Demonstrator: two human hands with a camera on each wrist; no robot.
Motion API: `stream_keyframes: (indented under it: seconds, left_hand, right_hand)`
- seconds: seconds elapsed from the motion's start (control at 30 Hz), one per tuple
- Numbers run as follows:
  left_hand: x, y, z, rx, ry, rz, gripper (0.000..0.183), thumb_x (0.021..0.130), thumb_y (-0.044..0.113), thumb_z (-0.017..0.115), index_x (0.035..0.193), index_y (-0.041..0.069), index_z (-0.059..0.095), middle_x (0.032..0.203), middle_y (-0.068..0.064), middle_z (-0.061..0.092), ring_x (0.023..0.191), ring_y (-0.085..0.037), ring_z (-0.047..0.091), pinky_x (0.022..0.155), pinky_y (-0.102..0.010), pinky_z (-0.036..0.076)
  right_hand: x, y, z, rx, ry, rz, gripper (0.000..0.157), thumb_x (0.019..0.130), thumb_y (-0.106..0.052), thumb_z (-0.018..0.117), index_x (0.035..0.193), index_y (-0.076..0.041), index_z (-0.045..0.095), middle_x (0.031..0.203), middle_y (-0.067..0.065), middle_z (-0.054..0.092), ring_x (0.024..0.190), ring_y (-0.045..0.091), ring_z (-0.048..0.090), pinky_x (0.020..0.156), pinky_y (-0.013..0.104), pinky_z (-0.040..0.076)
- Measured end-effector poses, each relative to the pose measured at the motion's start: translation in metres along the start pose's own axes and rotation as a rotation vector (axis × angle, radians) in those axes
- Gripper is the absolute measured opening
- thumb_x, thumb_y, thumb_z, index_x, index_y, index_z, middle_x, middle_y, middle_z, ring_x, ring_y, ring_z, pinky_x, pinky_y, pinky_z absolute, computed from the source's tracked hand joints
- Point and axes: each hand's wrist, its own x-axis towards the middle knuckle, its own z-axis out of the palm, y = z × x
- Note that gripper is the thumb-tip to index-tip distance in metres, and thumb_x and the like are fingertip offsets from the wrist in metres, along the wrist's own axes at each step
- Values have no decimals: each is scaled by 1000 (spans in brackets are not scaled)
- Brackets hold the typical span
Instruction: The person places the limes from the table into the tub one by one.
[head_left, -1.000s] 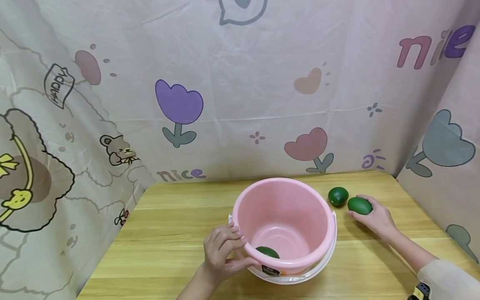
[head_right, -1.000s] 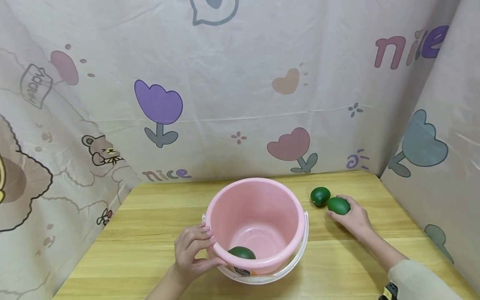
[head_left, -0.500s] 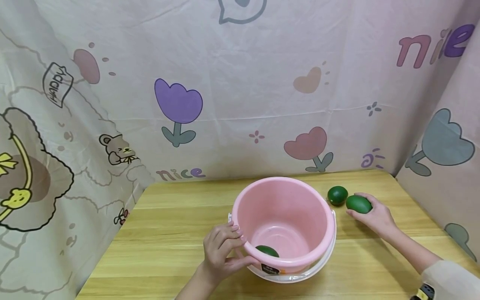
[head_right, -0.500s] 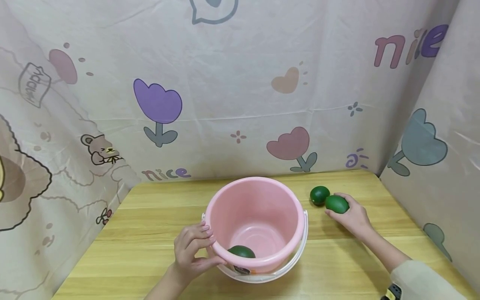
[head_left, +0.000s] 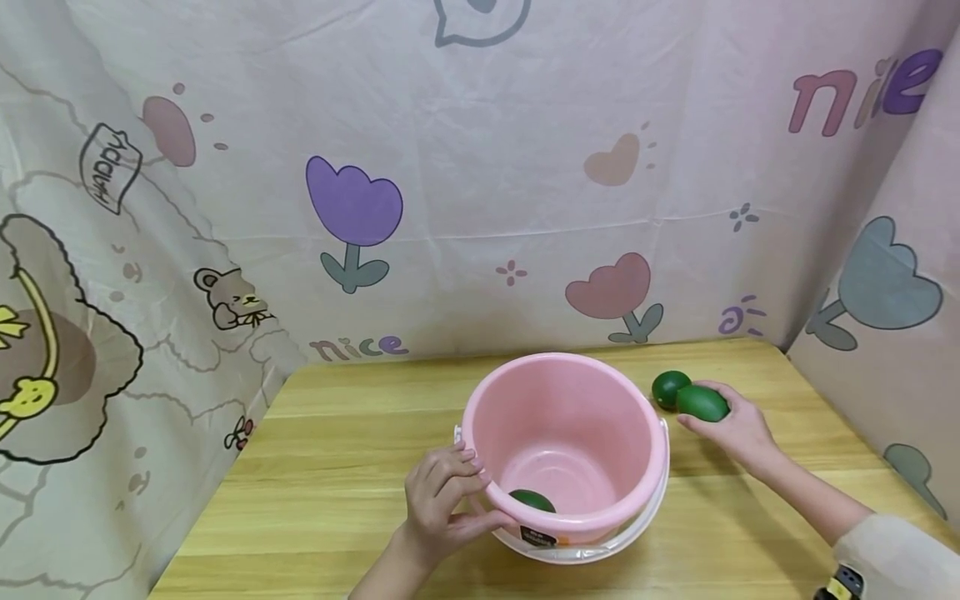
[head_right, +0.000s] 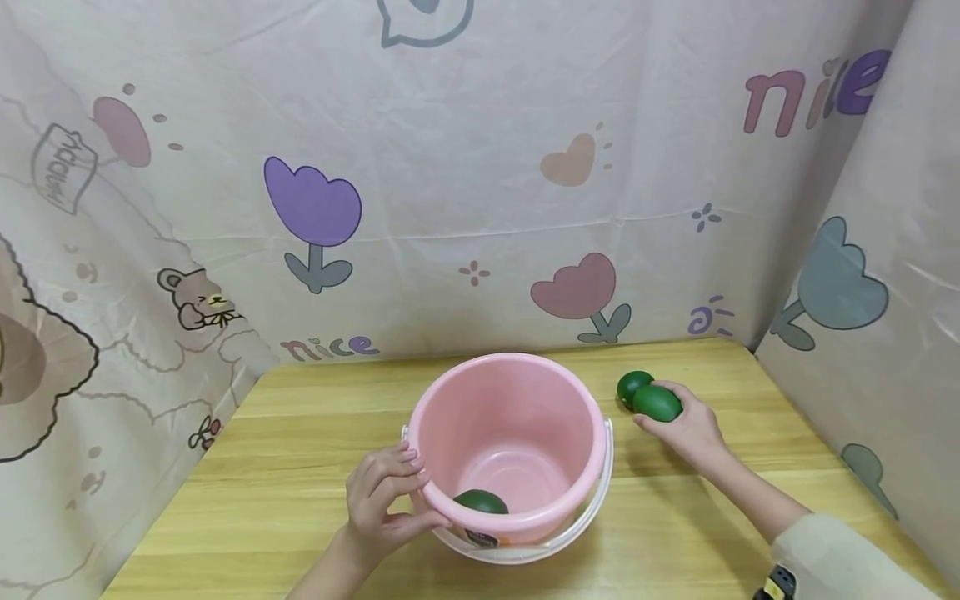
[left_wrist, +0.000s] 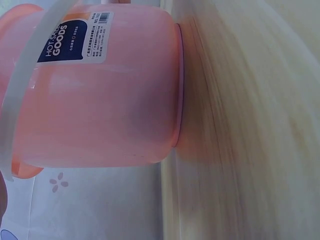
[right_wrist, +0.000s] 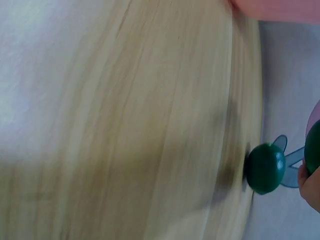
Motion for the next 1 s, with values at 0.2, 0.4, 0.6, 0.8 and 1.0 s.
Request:
stream_keyframes:
  seconds: [0.2, 0.4, 0.6, 0.8, 1.0]
  left_hand:
    - [-1, 0, 0, -1, 2, 2, 50, 77, 50, 72, 67, 3, 58, 70, -8, 59, 66, -21, 58, 65, -31, 58]
    - [-4, 0, 0, -2, 4, -1, 49, 78, 49, 72, 67, 3, 58, 70, -8, 59, 67, -21, 57, 66, -31, 58]
    - [-3, 0, 0, -6, 8, -3, 49, 78, 49, 72, 67, 3, 58, 70, -8, 59, 67, -21, 57, 66, -31, 58]
    - [-2, -1, 0, -9, 13, 0, 49, 78, 48, 73, 67, 3, 58, 69, -8, 59, 66, -21, 57, 65, -31, 58]
    - [-4, -1, 0, -10, 13, 2, 49, 77, 48, 73, 66, 4, 58, 69, -8, 59, 67, -21, 57, 66, -31, 58]
  right_hand:
    - [0, -7, 3, -2, -5, -4, 66, 77, -27, 77, 129, 1, 48, 116, 35, 54, 96, 43, 54, 68, 33, 48]
    - [-1, -12, 2, 8, -23, -8, 66, 78, -28, 76, 129, 1, 48, 116, 35, 53, 96, 43, 55, 70, 39, 53]
    - [-5, -20, 0, 19, -23, -23, 64, 79, -28, 75, 129, 1, 48, 115, 34, 54, 95, 42, 55, 68, 35, 53]
    - [-6, -24, -1, 8, 2, -49, 61, 77, -26, 77, 126, 1, 51, 111, 33, 57, 92, 39, 57, 65, 30, 50]
    - [-5, -28, -2, 9, 9, -71, 61, 76, -26, 78, 125, 0, 52, 110, 32, 58, 90, 38, 58, 64, 29, 50]
